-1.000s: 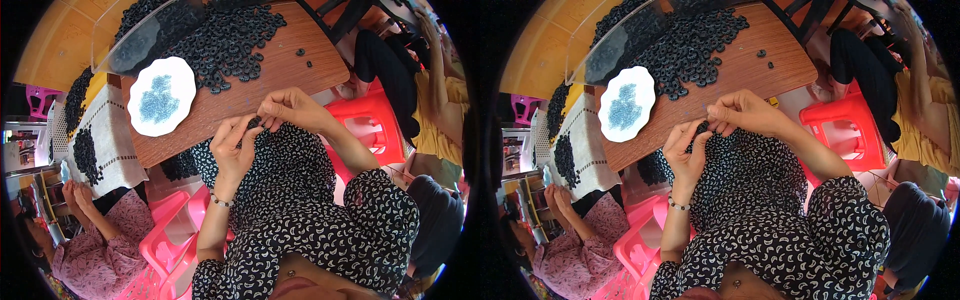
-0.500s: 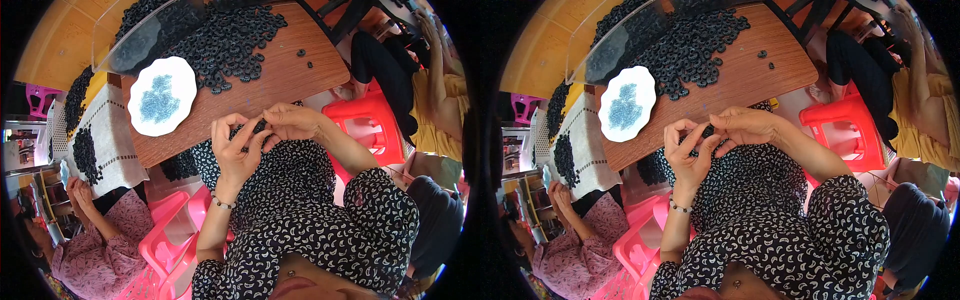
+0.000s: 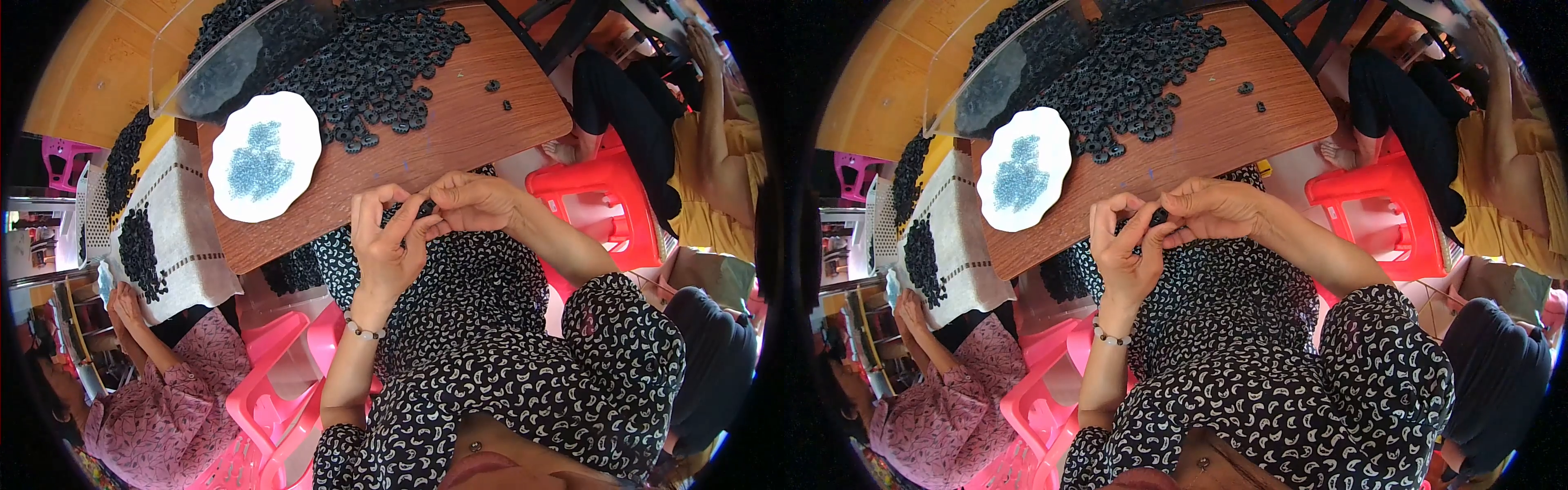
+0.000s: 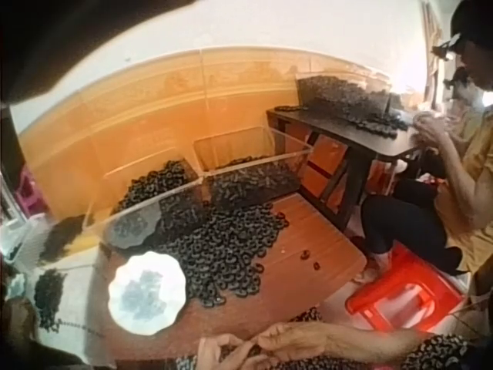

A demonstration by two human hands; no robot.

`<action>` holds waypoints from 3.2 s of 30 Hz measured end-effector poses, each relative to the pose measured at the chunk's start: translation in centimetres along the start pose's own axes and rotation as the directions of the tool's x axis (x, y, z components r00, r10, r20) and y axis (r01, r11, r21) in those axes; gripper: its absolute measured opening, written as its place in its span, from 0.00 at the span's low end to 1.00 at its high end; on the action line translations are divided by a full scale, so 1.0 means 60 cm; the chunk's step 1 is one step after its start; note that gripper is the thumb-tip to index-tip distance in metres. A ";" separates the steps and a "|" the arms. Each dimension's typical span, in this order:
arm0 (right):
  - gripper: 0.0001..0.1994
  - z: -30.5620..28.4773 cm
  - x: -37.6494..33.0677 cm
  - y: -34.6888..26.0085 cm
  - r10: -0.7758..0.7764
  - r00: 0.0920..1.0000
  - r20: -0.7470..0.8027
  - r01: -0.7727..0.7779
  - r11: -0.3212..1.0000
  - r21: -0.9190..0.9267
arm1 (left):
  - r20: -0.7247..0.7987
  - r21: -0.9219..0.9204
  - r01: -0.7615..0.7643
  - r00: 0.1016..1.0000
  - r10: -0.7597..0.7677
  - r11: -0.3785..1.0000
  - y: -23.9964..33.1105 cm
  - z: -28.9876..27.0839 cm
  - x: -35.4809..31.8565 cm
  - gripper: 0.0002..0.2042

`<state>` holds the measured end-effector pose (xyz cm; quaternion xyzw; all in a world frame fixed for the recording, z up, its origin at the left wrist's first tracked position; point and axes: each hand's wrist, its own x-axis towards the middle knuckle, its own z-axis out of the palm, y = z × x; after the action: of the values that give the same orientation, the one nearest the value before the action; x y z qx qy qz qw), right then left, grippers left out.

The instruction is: The person picks up a black plastic piece and a small bead by hand, inserts the bead into the piece, and places the assembled item onto the table, repeating the process several times.

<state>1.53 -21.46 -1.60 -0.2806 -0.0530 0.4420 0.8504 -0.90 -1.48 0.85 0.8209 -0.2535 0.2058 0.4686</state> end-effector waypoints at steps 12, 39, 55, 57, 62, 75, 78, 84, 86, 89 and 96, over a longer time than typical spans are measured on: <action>0.26 0.042 0.004 -0.001 -0.028 0.994 -0.110 0.019 0.996 -0.087 | -0.009 -0.122 0.148 0.989 -0.150 0.981 -0.004 -0.003 -0.004 0.15; 0.17 0.096 0.026 -0.125 -0.282 0.913 -0.296 -0.102 0.545 -0.832 | -0.098 -0.163 0.151 0.981 -0.168 0.975 -0.013 -0.005 -0.001 0.10; 0.23 0.054 0.181 -0.553 -0.669 0.614 -0.418 0.309 0.691 -0.653 | -0.053 -0.159 0.157 0.984 -0.167 0.975 -0.008 0.000 0.000 0.07; 0.21 0.037 0.178 -0.523 -0.651 0.753 -0.096 0.357 0.526 -0.772 | -0.049 -0.171 0.179 0.981 -0.190 0.969 -0.007 -0.003 -0.002 0.07; 0.16 0.051 0.166 -0.370 -0.752 0.658 0.047 0.167 0.084 -0.982 | -0.042 -0.189 0.191 0.978 -0.202 0.963 -0.010 -0.003 -0.005 0.07; 0.11 0.025 0.125 -0.183 -0.416 0.851 0.321 0.040 -0.557 -0.830 | -0.063 -0.145 0.164 0.983 -0.174 0.976 -0.007 0.000 0.002 0.07; 0.13 0.034 0.129 -0.171 -0.399 0.851 0.341 0.076 -0.550 -0.832 | -0.053 -0.194 0.234 0.967 -0.248 0.953 -0.007 -0.001 0.000 0.07; 0.15 0.032 0.139 -0.157 -0.381 0.846 0.374 0.095 -0.582 -0.808 | -0.090 -0.195 0.225 0.965 -0.246 0.955 -0.010 -0.004 0.001 0.07; 0.15 0.026 0.141 -0.159 -0.368 0.853 0.371 0.100 -0.581 -0.807 | -0.082 -0.199 0.242 0.962 -0.262 0.950 -0.009 -0.005 0.002 0.07; 0.13 0.035 0.142 -0.162 -0.358 0.875 0.326 0.073 -0.568 -0.819 | -0.116 -0.191 0.210 0.965 -0.234 0.959 -0.014 -0.004 0.000 0.07; 0.13 0.033 0.140 -0.161 -0.381 0.874 0.302 0.038 -0.566 -0.823 | -0.107 -0.212 0.265 0.951 -0.292 0.941 -0.015 -0.008 0.005 0.07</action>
<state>12.91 -18.43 3.82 -0.8864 -0.3810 -0.0681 0.2538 -0.18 -0.75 0.67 0.7826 -0.1210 0.1672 0.5874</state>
